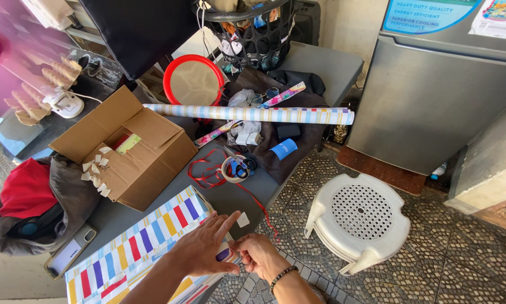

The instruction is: The person wraps a rectangular box with colorful striped wrapping paper. They fold the paper edges, smooth the surface, and secure the folds with pieces of clear tape. The person rotates the box to wrap multiple sides and continues taping the edges until the box is fully covered.

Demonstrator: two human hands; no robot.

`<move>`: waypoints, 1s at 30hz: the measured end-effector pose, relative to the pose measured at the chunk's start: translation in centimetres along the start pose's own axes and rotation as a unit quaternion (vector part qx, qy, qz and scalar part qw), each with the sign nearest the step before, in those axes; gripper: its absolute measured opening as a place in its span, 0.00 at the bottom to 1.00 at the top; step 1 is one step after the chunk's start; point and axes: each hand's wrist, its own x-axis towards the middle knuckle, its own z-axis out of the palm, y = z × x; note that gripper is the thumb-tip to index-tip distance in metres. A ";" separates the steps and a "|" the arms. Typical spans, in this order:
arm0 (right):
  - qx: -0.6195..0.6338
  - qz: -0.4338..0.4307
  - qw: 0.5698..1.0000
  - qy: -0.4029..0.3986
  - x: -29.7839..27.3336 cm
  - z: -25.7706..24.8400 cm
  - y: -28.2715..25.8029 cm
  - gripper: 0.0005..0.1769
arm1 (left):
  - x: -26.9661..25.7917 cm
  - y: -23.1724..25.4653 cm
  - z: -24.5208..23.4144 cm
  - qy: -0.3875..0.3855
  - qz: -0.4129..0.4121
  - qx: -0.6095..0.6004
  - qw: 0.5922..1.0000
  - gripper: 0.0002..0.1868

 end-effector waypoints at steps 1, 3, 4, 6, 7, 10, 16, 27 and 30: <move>-0.018 -0.097 0.995 -0.001 -0.2 0.2 0.1 0.05 | 0.1 0.0 0.1 -0.002 -0.002 0.002 1.000 0.71; -0.054 -0.290 0.956 -0.007 -0.8 1.1 -0.1 0.03 | 0.3 -0.3 0.2 0.009 0.009 0.004 1.000 0.70; -0.087 -0.323 0.943 -0.004 -1.5 1.6 0.0 0.05 | 0.3 -0.5 0.3 0.018 0.022 0.001 1.000 0.70; -0.152 -0.388 0.909 0.002 -3.3 2.7 0.4 0.11 | 0.3 -0.7 0.5 0.034 0.036 -0.003 0.999 0.69; -0.186 -0.376 0.907 0.036 -4.4 3.4 0.7 0.12 | 0.3 -0.8 0.5 0.041 0.037 -0.003 0.998 0.69; -0.244 -0.369 0.890 0.114 -6.5 4.3 1.4 0.14 | 0.5 -0.7 0.7 0.055 0.043 -0.012 0.997 0.67; -0.124 -0.374 0.913 0.106 -5.9 1.8 0.0 0.15 | -0.1 0.4 -0.3 0.012 -0.023 -0.051 0.998 0.72; 0.009 -0.250 0.967 -0.042 -1.2 0.8 -5.9 0.15 | 0.9 1.7 -0.7 0.108 -0.052 -0.041 0.992 0.67; 0.044 -0.216 0.970 -0.099 -1.4 0.2 -7.2 0.13 | 1.5 2.6 0.2 0.168 -0.079 -0.037 0.982 0.59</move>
